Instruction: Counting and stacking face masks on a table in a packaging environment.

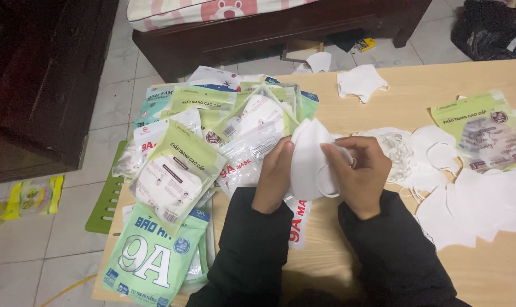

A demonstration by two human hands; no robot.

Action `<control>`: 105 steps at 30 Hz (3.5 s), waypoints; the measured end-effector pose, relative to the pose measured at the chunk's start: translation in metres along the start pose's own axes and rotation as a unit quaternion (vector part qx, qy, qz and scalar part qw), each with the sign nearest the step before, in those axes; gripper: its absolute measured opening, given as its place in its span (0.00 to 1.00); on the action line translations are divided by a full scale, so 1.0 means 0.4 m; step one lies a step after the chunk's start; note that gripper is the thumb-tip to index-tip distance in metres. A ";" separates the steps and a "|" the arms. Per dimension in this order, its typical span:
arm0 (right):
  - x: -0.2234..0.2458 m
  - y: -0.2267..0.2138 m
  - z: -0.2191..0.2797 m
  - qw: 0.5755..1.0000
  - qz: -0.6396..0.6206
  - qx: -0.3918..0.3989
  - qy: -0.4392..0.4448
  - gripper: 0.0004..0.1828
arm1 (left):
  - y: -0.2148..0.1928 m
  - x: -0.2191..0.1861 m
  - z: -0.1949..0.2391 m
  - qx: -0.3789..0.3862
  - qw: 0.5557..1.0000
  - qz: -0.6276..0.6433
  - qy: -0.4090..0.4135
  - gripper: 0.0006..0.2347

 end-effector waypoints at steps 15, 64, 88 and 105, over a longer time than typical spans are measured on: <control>0.008 0.030 -0.005 0.997 -0.031 0.067 0.032 0.19 | -0.028 -0.020 -0.006 -0.021 0.997 -0.064 0.028 0.18; 0.172 -0.046 -0.005 0.981 -0.091 0.130 -0.112 0.08 | 0.031 -0.276 0.215 -0.072 0.869 -0.089 0.481 0.09; 0.223 -0.048 -0.002 0.975 -0.074 0.103 -0.184 0.04 | 0.015 -0.319 0.199 -0.068 0.903 -0.075 0.418 0.07; 0.024 -0.021 -0.007 0.990 -0.021 0.121 0.073 0.14 | -0.008 -0.097 0.075 -0.034 0.997 0.049 0.058 0.26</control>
Point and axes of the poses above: each hand's wrist, its own z-axis away from the middle knuckle, its own y-axis out of the palm, x = y × z, the point moved 9 cm from there along -z, towards the middle knuckle, and after that the axes turned 11 degrees about -x, right-handed, at the moved point
